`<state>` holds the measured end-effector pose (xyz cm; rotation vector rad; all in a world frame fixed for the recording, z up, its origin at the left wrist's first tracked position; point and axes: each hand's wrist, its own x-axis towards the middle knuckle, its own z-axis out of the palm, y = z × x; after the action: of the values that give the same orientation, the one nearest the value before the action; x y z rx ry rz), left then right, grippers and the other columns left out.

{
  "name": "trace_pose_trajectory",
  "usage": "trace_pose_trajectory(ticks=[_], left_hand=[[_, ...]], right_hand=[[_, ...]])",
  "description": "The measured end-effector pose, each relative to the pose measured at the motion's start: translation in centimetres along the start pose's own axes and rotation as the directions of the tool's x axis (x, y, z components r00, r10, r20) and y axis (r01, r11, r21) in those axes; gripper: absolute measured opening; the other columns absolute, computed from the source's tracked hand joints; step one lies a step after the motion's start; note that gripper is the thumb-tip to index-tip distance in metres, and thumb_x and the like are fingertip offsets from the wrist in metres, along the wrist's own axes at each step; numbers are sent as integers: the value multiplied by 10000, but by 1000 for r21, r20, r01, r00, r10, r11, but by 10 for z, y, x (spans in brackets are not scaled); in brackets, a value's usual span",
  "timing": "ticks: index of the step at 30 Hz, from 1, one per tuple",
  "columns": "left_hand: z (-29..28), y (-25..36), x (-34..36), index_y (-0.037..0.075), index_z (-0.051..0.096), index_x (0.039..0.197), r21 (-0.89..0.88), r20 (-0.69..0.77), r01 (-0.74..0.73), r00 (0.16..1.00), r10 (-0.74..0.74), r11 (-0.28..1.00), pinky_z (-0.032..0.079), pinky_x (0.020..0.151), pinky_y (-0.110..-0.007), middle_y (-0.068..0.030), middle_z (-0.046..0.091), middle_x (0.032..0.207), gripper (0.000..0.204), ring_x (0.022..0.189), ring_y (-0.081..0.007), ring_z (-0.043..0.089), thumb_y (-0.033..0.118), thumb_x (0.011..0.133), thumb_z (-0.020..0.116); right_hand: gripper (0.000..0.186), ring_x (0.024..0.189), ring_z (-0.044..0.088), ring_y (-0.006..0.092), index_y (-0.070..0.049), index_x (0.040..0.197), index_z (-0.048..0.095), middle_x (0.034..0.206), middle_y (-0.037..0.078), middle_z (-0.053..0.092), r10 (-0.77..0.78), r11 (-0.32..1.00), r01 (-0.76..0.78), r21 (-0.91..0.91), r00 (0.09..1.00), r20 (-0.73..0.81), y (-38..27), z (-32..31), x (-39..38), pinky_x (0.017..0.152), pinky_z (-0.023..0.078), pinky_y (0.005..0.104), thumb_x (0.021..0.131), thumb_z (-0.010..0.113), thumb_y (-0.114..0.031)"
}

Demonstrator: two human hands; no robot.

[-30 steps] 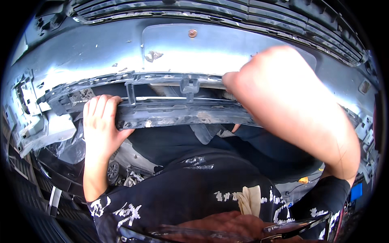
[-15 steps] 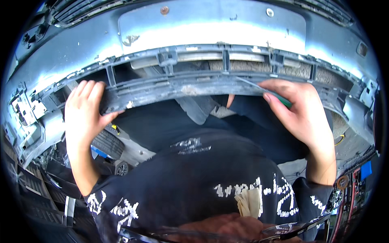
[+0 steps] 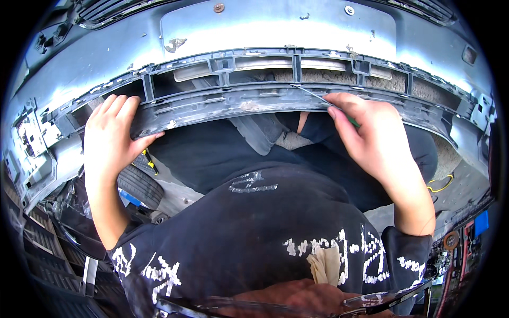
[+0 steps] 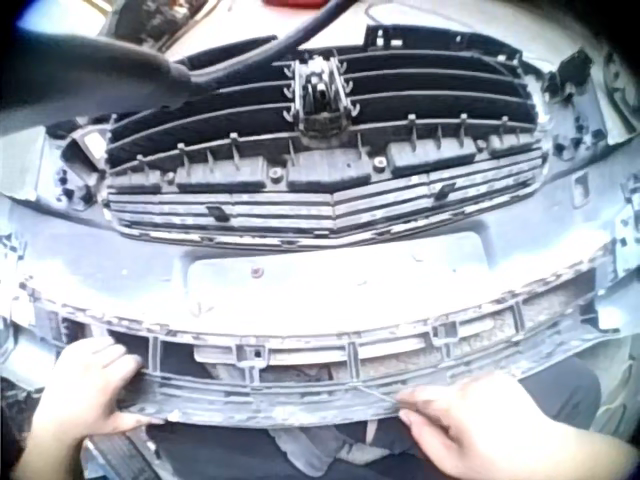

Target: The person uses a prying tool to manipulate the inner plastic clips and components of a car bumper while sitting on the ground, then handles a wire and a detached trim piece.

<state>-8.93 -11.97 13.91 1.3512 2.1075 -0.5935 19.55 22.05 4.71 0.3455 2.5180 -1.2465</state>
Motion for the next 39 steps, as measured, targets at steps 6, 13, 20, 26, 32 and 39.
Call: trace_pose_trajectory(ticks=[6,13,20,26,32,39], left_hand=[[9,2,-2,17,712,1241,-31,-135,10,991,-14,999,551,978,-462,-125,692,1134,781,1102,-353,675,424,642,1006],[18,-3,-2,3,711,1255,-92,-99,38,994,-47,995,537,996,-492,-153,694,1150,783,1100,-392,664,458,670,965],[15,-7,-4,-7,707,1239,-124,-74,36,996,-45,992,531,992,-497,-153,687,1135,787,1091,-399,659,504,690,944],[12,-8,3,-7,693,1246,-137,-76,18,997,-28,990,523,1005,-508,-154,674,1160,827,1121,-401,648,538,670,932],[9,6,-2,39,659,1270,-58,-157,34,987,-43,998,513,1038,-497,-132,670,1171,789,1127,-370,651,313,617,1007],[16,11,-5,45,678,1232,-94,-219,82,970,-101,992,516,1004,-474,-123,663,1133,731,1114,-357,651,322,635,996]], right_hand=[[200,852,788,426,-23,1137,825,925,214,801,51,995,-57,83,996,68,3,-14,12,780,625,493,1043,754,-185],[188,844,775,440,-30,1139,817,894,219,786,-132,991,124,49,967,216,13,-31,44,768,621,515,1034,753,-172],[175,890,794,431,18,1103,849,1011,235,817,-123,982,177,-73,875,469,-4,-53,86,804,638,461,1000,792,-111],[190,924,795,423,29,1059,861,984,236,816,-99,994,100,32,783,614,9,-63,119,847,633,473,997,794,-139],[215,950,802,421,-4,1089,873,976,238,816,-124,992,126,30,855,503,13,-53,99,878,631,484,1000,797,-185],[157,644,721,339,-24,1098,764,675,112,661,-285,885,359,-296,921,265,-13,-37,45,652,577,448,961,756,-100]])
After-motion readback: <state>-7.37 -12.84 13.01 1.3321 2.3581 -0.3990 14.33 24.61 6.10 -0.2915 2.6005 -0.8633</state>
